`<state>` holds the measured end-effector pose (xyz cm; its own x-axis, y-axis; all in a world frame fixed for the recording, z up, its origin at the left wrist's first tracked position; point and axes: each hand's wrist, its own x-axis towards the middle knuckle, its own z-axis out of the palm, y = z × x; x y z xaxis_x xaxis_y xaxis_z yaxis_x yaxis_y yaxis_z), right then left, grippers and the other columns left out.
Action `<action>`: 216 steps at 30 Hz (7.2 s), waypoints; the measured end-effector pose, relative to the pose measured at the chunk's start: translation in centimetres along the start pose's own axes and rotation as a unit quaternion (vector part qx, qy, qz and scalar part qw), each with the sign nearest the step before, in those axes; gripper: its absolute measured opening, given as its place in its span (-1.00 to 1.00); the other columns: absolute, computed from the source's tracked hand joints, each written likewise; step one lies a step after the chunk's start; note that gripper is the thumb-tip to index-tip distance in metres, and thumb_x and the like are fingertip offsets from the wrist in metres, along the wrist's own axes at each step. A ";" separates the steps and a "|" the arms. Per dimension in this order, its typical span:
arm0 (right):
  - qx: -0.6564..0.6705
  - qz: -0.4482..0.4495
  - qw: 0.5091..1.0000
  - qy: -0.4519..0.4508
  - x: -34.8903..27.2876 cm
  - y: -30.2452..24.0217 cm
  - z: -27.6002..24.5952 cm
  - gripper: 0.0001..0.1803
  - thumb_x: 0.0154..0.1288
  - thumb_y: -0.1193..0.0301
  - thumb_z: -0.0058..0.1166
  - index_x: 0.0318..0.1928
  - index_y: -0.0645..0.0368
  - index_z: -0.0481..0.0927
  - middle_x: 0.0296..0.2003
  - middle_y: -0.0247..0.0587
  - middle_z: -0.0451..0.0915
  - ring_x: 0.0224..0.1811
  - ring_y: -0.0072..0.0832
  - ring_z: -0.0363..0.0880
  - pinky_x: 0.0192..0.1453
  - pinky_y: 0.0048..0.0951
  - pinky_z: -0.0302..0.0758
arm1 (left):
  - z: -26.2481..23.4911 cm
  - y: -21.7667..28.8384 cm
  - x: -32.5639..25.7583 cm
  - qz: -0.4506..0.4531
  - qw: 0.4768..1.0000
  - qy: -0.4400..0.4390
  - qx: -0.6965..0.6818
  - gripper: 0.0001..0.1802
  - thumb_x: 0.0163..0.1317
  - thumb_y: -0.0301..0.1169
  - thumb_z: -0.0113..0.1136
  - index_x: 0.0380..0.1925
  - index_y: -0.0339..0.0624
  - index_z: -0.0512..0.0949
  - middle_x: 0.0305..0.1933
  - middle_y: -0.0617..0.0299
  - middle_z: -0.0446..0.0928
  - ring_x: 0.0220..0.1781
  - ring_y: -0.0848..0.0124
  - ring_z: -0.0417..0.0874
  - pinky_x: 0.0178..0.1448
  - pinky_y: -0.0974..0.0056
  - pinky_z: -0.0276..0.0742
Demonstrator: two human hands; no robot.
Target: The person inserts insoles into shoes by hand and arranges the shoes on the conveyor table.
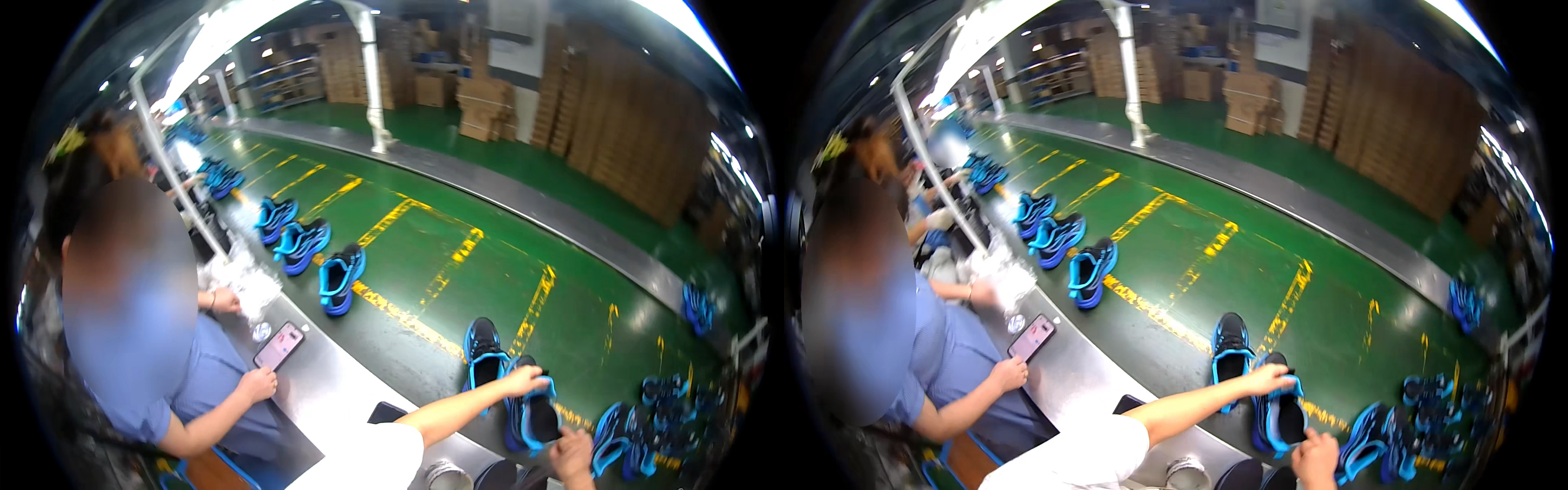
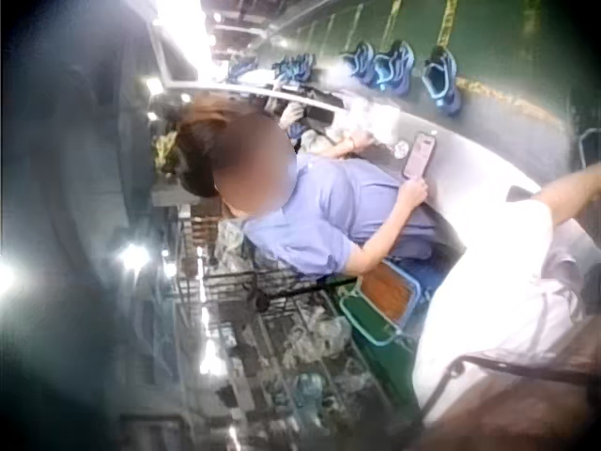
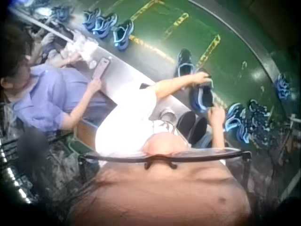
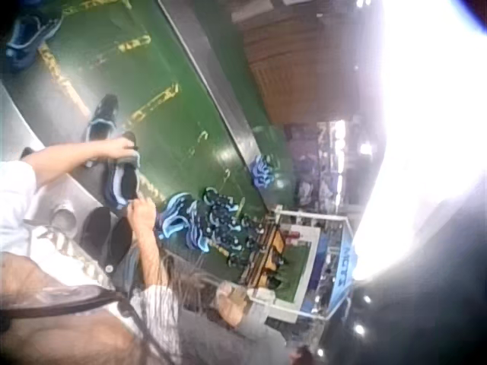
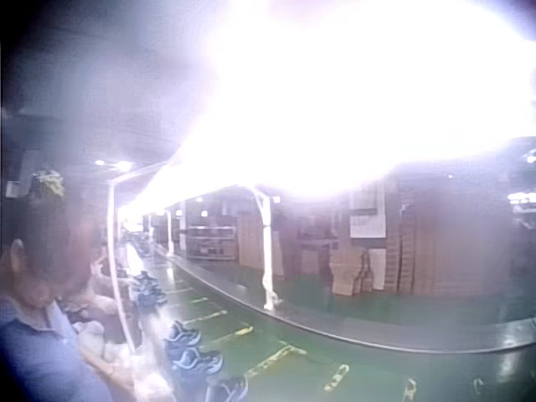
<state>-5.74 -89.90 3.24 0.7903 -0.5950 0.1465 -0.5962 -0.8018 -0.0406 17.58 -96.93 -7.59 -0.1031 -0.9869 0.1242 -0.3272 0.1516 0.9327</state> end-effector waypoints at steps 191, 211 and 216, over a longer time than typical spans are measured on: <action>0.072 0.183 0.947 -0.253 -1.7 8.3 6.6 -0.76 0.04 0.46 -0.05 -0.30 0.31 0.59 -0.20 0.04 0.45 -0.12 -0.21 0.49 -0.14 -0.36 0.50 | 11.8 8.4 2.8 -0.159 0.985 -0.064 0.031 -0.48 0.26 -0.02 -0.12 -0.43 -0.37 0.39 -0.54 0.17 0.36 -0.40 0.48 0.34 -0.28 0.33 0.32; 0.003 -0.101 0.887 -0.450 -1.1 10.9 5.3 -0.59 0.19 0.25 -0.31 -0.30 0.18 0.63 -0.23 -0.16 0.58 0.00 -0.42 0.44 0.31 -0.30 -0.05 | 12.6 8.7 2.9 0.125 0.944 0.113 0.282 -0.69 -0.02 -0.43 0.22 -0.27 -0.27 0.38 -0.43 0.04 0.36 -0.39 0.08 0.43 -0.32 0.13 0.35; 0.145 0.011 0.890 -0.433 -3.8 10.4 3.7 -0.41 0.13 0.09 -0.39 -0.51 0.34 0.59 -0.46 0.01 0.58 -0.13 -0.34 0.51 0.41 -0.17 -0.30 | 12.8 9.2 2.8 0.254 0.895 0.057 0.363 -0.60 -0.11 -0.37 0.27 -0.27 -0.23 0.36 -0.46 0.15 0.30 -0.43 0.22 0.40 -0.37 0.22 0.33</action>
<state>-14.44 -96.21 -1.39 0.6668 -0.3300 -0.6682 -0.6506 -0.6950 -0.3061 2.28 -97.63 -3.00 -0.3284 -0.7738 0.5416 -0.7941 0.5367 0.2853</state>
